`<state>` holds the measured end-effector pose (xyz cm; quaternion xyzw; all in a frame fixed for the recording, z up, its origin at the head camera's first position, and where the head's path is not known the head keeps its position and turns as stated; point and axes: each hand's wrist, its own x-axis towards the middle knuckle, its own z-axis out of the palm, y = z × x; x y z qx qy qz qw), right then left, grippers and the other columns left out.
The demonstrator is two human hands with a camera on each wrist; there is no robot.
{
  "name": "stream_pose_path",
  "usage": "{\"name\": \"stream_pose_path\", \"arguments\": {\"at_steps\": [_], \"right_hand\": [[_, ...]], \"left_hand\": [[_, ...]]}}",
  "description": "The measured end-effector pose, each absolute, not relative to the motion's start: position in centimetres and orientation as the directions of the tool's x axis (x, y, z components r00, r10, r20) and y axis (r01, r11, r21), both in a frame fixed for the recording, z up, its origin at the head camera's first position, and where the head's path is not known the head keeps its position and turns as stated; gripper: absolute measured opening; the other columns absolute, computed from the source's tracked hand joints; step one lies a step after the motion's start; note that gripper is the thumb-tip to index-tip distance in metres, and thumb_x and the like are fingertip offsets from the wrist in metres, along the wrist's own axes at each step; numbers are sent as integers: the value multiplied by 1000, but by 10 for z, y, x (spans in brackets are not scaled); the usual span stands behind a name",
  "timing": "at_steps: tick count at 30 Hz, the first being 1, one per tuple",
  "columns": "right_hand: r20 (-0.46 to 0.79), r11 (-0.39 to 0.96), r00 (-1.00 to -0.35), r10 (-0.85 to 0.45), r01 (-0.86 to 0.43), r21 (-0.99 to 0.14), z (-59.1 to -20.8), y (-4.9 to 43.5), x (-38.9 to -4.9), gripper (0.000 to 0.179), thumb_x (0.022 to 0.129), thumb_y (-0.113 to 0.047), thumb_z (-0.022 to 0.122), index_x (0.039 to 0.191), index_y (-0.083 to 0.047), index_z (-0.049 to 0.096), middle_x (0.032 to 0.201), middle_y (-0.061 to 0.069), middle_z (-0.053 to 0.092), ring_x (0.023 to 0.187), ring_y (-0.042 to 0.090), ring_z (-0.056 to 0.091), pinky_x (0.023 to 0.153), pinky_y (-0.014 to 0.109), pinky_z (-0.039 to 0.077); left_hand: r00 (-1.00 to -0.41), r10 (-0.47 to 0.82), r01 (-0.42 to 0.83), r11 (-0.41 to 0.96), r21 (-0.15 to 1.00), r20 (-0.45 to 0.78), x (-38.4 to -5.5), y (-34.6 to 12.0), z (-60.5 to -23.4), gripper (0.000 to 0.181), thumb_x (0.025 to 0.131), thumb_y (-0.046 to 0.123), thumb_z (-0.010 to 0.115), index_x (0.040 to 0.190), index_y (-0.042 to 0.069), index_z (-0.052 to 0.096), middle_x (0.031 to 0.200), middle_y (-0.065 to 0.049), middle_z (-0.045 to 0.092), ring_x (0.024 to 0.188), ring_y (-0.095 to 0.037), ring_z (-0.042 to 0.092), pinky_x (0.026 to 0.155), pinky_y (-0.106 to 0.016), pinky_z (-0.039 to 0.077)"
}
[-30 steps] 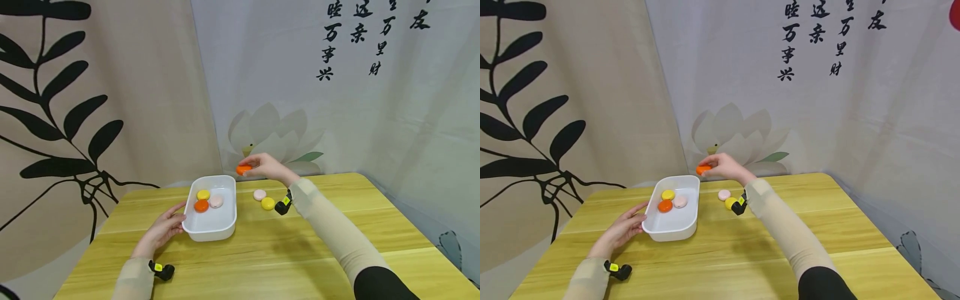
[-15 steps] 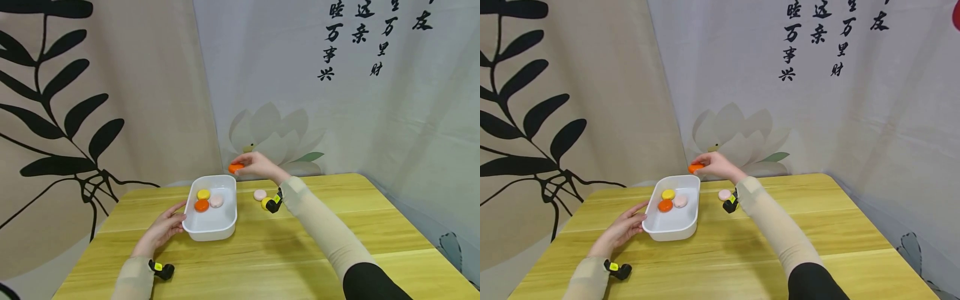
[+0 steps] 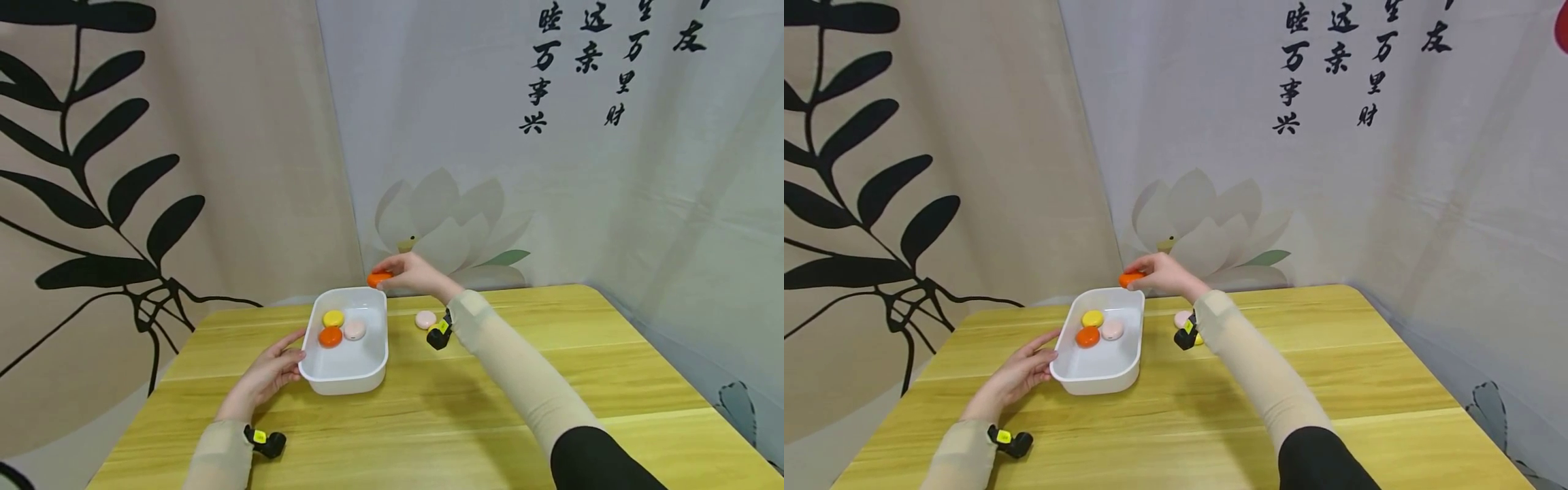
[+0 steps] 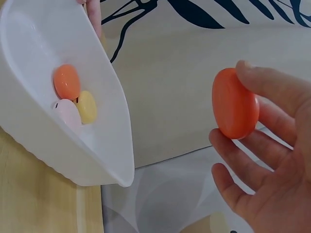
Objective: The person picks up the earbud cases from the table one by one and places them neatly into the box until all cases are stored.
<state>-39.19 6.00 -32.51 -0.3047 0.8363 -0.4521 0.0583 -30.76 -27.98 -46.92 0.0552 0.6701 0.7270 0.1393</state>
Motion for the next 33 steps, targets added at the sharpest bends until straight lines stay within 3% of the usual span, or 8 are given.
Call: {"name": "stream_pose_path", "arguments": {"at_steps": [33], "right_hand": [[167, 353, -836, -522, -391, -850, -344, 25, -416, 35, 85, -20, 75, 118, -9, 69, 113, 4, 68, 105, 19, 61, 90, 31, 50]], "left_hand": [[-949, 304, -118, -77, 990, -89, -304, -279, -466, 69, 98, 9, 56, 155, 6, 17, 97, -10, 61, 68, -9, 58, 62, -20, 52]]}}
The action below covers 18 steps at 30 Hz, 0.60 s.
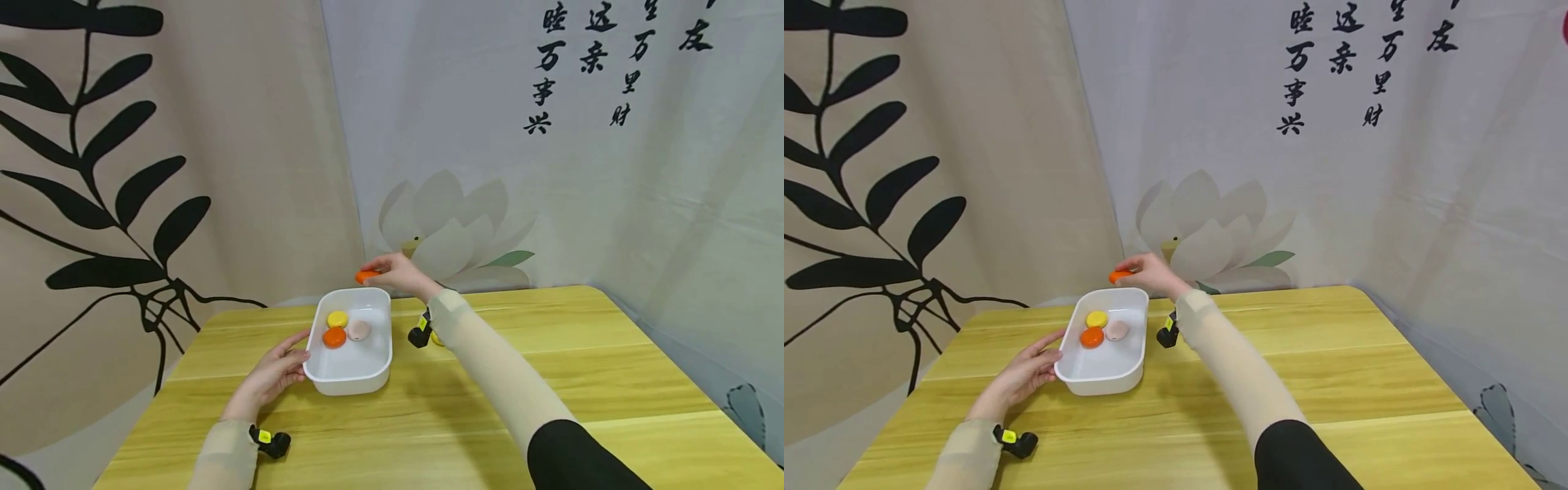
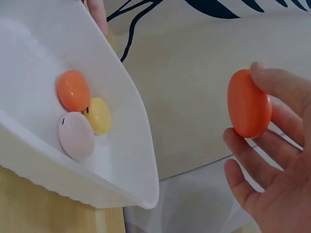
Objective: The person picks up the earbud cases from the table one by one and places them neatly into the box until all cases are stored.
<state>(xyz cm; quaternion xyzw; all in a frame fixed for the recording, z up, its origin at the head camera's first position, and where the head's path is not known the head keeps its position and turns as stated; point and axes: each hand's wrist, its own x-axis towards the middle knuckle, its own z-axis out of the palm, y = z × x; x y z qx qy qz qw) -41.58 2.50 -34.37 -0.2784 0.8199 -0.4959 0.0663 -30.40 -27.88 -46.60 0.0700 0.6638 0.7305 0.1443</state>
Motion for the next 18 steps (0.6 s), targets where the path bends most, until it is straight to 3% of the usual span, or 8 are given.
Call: {"name": "stream_pose_path", "arguments": {"at_steps": [13, 18], "right_hand": [[139, 383, -856, -499, -361, -850, -352, 14, -421, 34, 87, -19, 73, 118, -9, 69, 115, 5, 67, 105, 20, 60, 88, 30, 51], [113, 390, -866, -487, -331, -859, -358, 11, -425, 33, 87, -20, 72, 118, -9, 68, 115, 6, 66, 105, 21, 60, 91, 37, 51]], "left_hand": [[-953, 290, -108, -61, 992, -86, -306, -279, -469, 67, 98, 10, 56, 154, 7, 21, 97, -12, 60, 68, -10, 58, 62, -20, 53], [-953, 290, -108, -57, 993, -87, -305, -279, -468, 67, 98, 10, 57, 154, 7, 20, 97, -12, 60, 68, -10, 58, 63, -20, 53]]}}
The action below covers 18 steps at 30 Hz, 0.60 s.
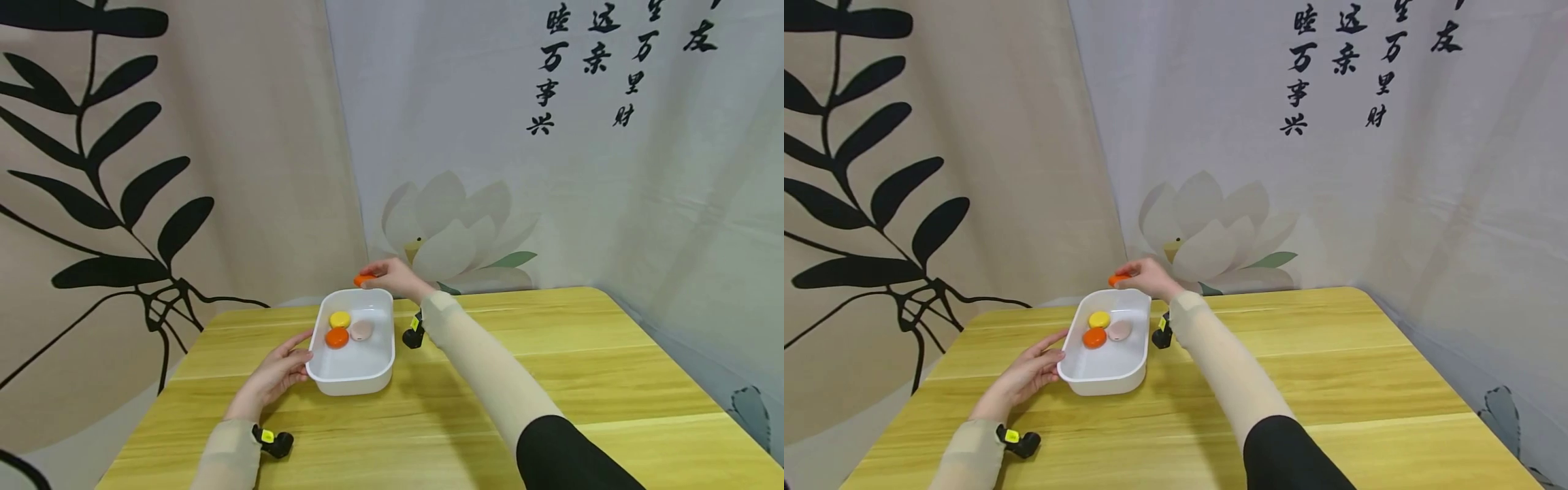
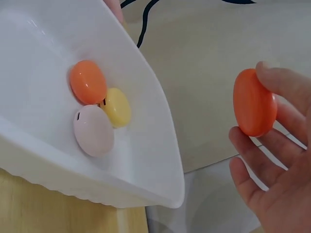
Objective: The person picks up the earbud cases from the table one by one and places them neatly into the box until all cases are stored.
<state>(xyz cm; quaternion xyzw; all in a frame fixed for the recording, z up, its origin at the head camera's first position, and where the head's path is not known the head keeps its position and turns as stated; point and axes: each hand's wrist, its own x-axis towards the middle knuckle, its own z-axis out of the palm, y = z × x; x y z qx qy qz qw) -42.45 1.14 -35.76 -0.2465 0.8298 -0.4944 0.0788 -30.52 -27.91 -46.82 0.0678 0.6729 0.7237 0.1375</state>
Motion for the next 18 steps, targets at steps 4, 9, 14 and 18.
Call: {"name": "stream_pose_path", "arguments": {"at_steps": [4, 9, 14, 18], "right_hand": [[100, 358, -873, -477, -296, -886, -363, 9, -426, 33, 88, -17, 71, 119, -7, 67, 116, 9, 66, 106, 25, 59, 96, 46, 48], [89, 339, -890, -447, -261, -904, -369, 6, -428, 31, 90, -16, 69, 120, -7, 66, 118, 9, 65, 108, 26, 57, 97, 46, 47], [95, 319, -900, -425, -248, -915, -376, 4, -433, 34, 91, -18, 69, 122, -5, 65, 118, 9, 65, 108, 26, 57, 97, 45, 47], [96, 319, -913, -397, -235, -918, -382, 0, -438, 36, 89, -21, 71, 121, -7, 66, 116, 7, 66, 107, 24, 58, 95, 40, 49]], "left_hand": [[-957, 267, -131, -51, 990, -113, -305, -279, -468, 65, 98, 11, 57, 154, 11, 24, 100, -13, 60, 69, -12, 57, 63, -21, 53], [-957, 267, -134, -48, 990, -117, -306, -278, -468, 65, 98, 10, 57, 154, 11, 23, 102, -13, 60, 69, -12, 57, 63, -21, 52], [-956, 271, -132, -53, 990, -113, -304, -277, -467, 66, 98, 10, 57, 154, 10, 22, 101, -12, 60, 69, -11, 57, 63, -20, 52], [-954, 279, -127, -55, 990, -107, -303, -276, -466, 67, 98, 10, 57, 154, 9, 21, 100, -13, 59, 69, -11, 57, 63, -20, 52]]}}
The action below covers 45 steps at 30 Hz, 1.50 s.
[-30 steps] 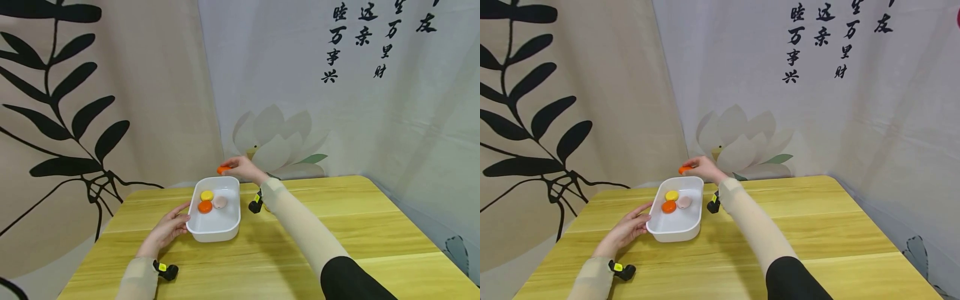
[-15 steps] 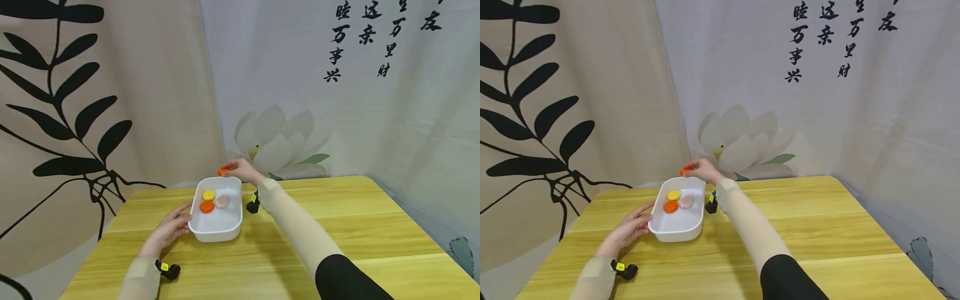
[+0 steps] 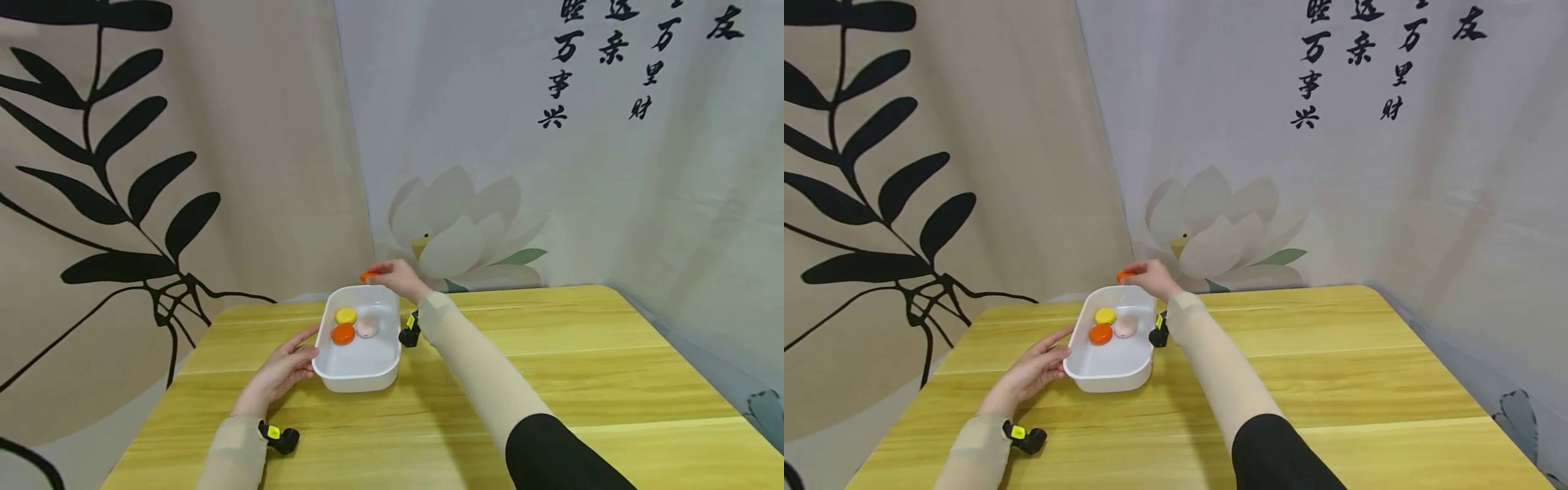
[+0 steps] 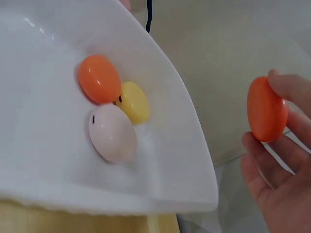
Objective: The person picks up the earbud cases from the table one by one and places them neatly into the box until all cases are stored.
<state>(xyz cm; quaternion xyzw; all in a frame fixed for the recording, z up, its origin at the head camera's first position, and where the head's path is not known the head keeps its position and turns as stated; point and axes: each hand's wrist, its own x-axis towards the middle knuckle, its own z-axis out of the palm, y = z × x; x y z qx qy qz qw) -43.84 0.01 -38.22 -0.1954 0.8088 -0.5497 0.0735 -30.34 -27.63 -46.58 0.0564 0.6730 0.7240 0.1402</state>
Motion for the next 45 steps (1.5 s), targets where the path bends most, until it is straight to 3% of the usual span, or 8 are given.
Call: {"name": "stream_pose_path", "arguments": {"at_steps": [13, 31, 45], "right_hand": [[139, 327, -921, -365, -267, -907, -389, -18, -438, 34, 86, -16, 74, 117, -3, 68, 112, 9, 68, 102, 23, 60, 90, 30, 50], [79, 357, -954, -290, -184, -916, -402, -27, -434, 35, 87, -18, 74, 118, -4, 66, 117, 10, 64, 105, 26, 58, 93, 35, 49], [20, 419, -961, -277, -139, -897, -410, -26, -434, 28, 85, -17, 75, 110, -4, 70, 105, 8, 67, 94, 23, 61, 86, 32, 52]], "left_hand": [[-958, 266, -129, -70, 989, -106, -305, -276, -466, 67, 97, 8, 57, 154, 9, 22, 101, -14, 60, 68, -11, 57, 62, -20, 52], [-954, 281, -131, -84, 988, -102, -305, -277, -467, 68, 97, 8, 57, 155, 8, 21, 99, -14, 60, 67, -10, 57, 60, -19, 52], [-954, 277, -143, -79, 987, -116, -305, -277, -466, 68, 97, 8, 57, 155, 9, 21, 99, -13, 59, 67, -10, 57, 60, -19, 52]]}}
